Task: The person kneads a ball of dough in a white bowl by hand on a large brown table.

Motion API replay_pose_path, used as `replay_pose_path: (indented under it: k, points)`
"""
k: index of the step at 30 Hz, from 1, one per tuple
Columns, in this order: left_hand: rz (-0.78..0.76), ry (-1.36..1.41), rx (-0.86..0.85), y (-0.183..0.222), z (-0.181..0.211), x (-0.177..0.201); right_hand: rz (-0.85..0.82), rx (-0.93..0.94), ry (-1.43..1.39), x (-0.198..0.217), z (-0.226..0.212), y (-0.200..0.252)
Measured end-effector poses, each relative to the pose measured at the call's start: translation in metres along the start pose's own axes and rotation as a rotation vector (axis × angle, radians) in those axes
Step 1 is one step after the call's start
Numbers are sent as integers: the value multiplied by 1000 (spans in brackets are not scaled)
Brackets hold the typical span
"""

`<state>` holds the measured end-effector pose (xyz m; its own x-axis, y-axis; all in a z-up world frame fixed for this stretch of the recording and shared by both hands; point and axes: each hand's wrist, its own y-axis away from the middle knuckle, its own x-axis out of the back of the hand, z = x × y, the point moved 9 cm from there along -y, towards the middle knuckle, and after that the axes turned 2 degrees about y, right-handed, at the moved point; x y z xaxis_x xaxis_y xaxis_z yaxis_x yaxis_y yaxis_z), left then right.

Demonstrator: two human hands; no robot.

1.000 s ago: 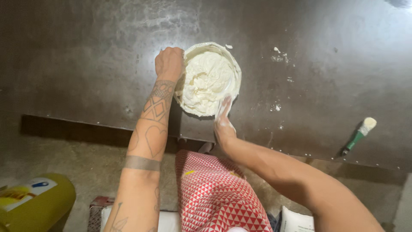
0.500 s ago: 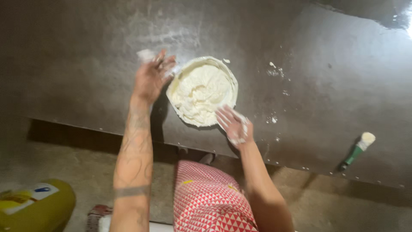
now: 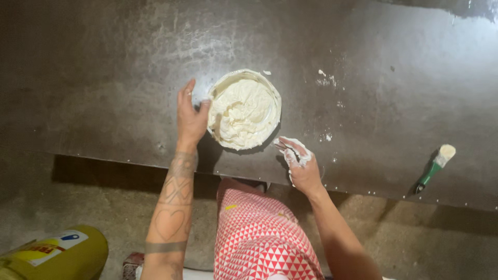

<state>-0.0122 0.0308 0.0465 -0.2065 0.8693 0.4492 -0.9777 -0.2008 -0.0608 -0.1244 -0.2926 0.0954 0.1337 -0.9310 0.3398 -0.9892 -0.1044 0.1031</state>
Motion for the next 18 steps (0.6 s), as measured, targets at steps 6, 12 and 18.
replay_pose_path:
  k: [6, 12, 18]
  points:
    - [-52, -401, -72, 10, -36, -15, 27, -131, -52, -9, 23, 20]
    - [-138, -298, 77, 21, -71, 1, 91, -279, 85, -1, 28, 29]
    - [-204, -376, -37, 6, -52, 27, 165, -176, 129, 1, 0, 16]
